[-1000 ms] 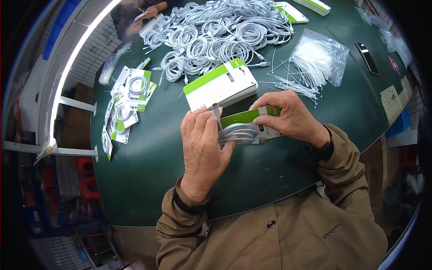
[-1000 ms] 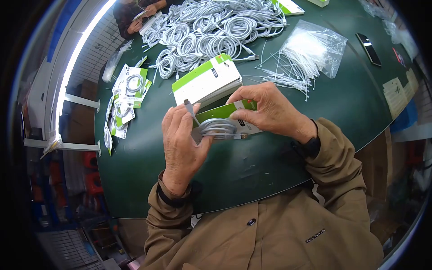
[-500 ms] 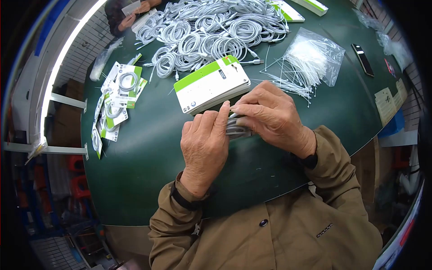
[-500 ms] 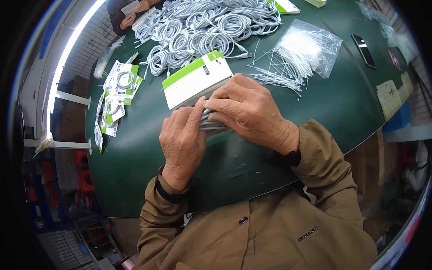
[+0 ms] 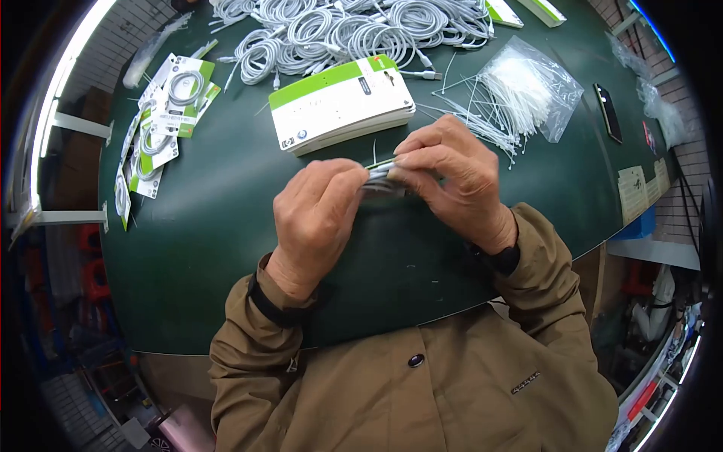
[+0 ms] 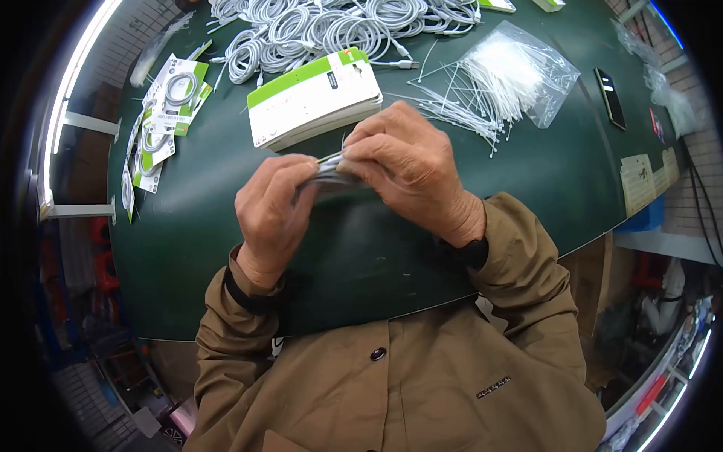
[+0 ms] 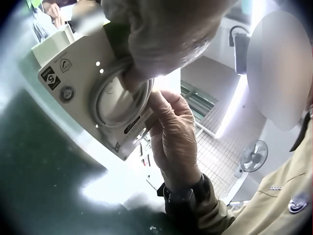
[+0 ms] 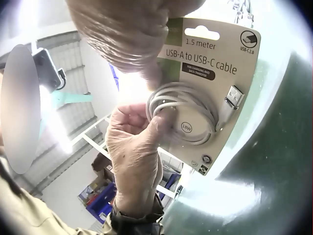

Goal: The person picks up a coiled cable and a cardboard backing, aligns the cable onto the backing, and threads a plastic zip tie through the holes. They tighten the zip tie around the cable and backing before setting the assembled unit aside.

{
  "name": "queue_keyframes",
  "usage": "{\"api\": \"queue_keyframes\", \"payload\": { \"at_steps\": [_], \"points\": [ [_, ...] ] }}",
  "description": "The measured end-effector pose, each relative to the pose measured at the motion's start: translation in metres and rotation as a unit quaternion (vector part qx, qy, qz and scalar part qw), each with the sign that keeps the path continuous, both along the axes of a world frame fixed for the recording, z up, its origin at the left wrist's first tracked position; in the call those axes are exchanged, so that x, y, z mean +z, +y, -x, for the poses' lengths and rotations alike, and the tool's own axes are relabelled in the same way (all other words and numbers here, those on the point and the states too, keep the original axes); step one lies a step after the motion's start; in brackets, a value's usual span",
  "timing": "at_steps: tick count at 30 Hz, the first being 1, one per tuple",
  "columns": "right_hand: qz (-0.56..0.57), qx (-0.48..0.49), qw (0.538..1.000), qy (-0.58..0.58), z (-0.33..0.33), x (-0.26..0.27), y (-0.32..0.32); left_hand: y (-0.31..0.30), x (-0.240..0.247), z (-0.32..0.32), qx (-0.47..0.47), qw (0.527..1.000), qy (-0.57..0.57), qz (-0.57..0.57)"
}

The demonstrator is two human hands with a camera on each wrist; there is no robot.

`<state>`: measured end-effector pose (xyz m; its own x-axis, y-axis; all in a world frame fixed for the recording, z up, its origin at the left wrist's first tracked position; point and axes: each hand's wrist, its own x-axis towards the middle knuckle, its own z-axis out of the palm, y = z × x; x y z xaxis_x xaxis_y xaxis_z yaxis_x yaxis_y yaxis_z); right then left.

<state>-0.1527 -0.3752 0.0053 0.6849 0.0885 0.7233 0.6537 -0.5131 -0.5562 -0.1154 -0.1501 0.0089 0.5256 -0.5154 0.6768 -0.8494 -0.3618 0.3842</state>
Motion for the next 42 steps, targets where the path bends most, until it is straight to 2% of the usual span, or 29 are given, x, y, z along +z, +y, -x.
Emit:
{"api": "queue_keyframes", "payload": {
  "at_steps": [7, 13, 19, 28, 34, 42],
  "points": [
    [-0.007, -0.009, 0.998, 0.055, -0.004, -0.014, -0.005, -0.007, -0.005, -0.005, 0.011, 1.000, 0.016, -0.020],
    [0.010, -0.011, 0.999, 0.033, -0.003, -0.012, -0.005, 0.005, 0.007, 0.001, -0.026, 0.997, 0.045, -0.048],
    [0.018, -0.014, 1.000, 0.009, -0.003, -0.014, -0.004, 0.005, -0.001, -0.002, -0.026, 0.999, -0.010, -0.022],
    [0.053, -0.014, 0.998, -0.024, -0.004, -0.016, -0.005, 0.001, -0.004, 0.000, 0.004, 0.999, -0.024, -0.030],
    [0.067, -0.029, 0.997, -0.023, -0.004, -0.013, -0.003, 0.002, -0.012, -0.004, -0.002, 0.999, -0.040, 0.000],
    [0.052, -0.029, 0.998, 0.017, -0.003, -0.008, 0.001, 0.008, -0.006, -0.007, -0.050, 0.998, -0.028, -0.014]
  ]
}}
